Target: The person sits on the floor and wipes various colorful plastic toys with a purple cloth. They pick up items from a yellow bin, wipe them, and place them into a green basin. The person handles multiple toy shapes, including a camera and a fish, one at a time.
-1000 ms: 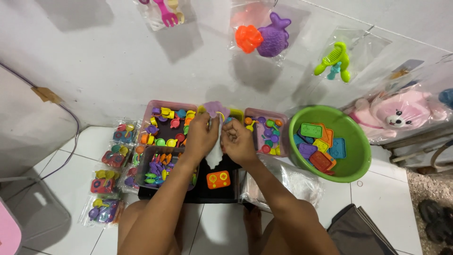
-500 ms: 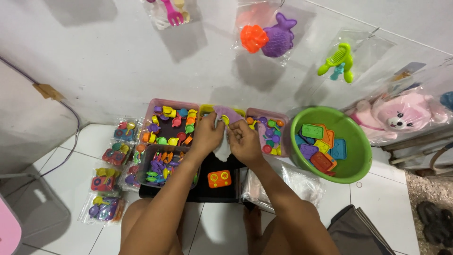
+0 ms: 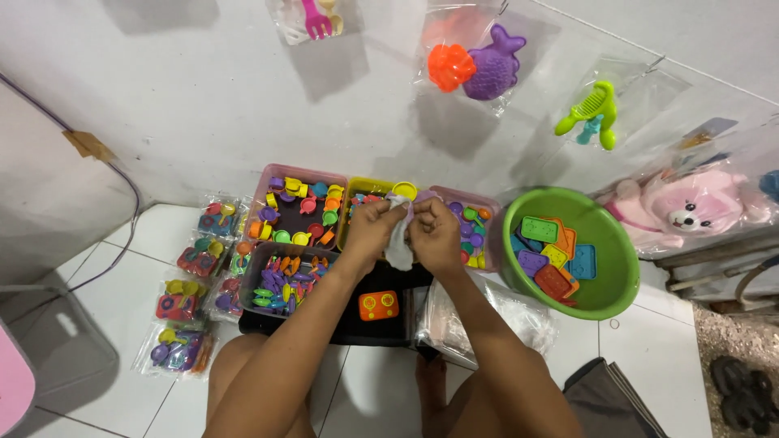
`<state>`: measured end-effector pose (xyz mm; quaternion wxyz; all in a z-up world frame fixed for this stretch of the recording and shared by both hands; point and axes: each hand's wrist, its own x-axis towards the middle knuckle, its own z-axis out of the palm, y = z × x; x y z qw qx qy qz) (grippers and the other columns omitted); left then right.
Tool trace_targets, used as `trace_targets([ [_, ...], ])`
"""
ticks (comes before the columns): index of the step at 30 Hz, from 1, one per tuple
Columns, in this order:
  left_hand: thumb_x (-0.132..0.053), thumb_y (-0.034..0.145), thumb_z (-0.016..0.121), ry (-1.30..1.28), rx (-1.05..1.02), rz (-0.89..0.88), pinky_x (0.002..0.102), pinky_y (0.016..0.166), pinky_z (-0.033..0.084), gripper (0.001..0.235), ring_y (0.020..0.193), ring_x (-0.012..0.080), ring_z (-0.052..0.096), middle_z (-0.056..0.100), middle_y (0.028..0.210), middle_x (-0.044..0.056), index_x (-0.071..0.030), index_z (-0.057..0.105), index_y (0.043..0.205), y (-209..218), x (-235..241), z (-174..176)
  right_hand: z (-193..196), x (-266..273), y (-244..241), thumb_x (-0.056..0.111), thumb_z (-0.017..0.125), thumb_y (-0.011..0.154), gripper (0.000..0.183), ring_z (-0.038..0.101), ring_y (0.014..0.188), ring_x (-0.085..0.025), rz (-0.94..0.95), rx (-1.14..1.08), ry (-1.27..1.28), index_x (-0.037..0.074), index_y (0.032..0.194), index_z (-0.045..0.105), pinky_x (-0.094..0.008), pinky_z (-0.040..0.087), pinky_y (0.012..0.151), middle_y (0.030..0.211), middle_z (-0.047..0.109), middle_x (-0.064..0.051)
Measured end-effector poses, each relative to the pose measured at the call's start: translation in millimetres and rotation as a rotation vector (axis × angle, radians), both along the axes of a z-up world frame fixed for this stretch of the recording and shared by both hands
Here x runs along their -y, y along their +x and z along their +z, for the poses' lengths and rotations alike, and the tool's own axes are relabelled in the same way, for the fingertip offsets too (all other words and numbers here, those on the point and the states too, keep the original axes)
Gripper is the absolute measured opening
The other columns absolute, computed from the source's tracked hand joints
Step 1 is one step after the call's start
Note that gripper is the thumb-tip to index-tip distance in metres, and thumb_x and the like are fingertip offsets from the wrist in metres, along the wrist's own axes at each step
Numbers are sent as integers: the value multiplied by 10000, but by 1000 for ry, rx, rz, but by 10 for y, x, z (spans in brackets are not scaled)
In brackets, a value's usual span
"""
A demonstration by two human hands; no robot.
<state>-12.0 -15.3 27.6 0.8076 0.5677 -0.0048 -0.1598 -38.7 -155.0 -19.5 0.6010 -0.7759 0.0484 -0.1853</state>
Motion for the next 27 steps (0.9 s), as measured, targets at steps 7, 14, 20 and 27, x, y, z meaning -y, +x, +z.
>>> trace_targets([
  [7,-175,888,724,359,469,80,274,557,456,151,610,70,518,588,553,-18,-96,741,760,86,-51,-136,129,242,-5,41,707,925,107,635,577,-84,36,99,-24,61,1028,726,-212,525,527,675,702,-72],
  [14,-106,853,730,486,805,-25,474,601,487,132,723,488,654,634,667,264,4,685,796,-89,-62,30,314,344,-28,53,757,923,113,621,651,-88,-9,89,41,5,1011,705,-210,525,599,725,663,-62],
  [20,-187,858,760,475,776,-60,378,558,436,206,583,320,619,604,585,192,-28,667,767,-85,-69,67,19,529,110,62,779,875,69,490,423,-70,-88,56,183,46,879,712,-193,381,388,536,552,-53],
  [27,-100,853,716,489,759,-105,358,631,466,49,675,223,634,658,671,151,-79,673,848,24,-237,-6,161,513,77,108,733,898,53,482,407,-44,-278,90,328,83,887,689,-174,347,376,530,554,-22],
])
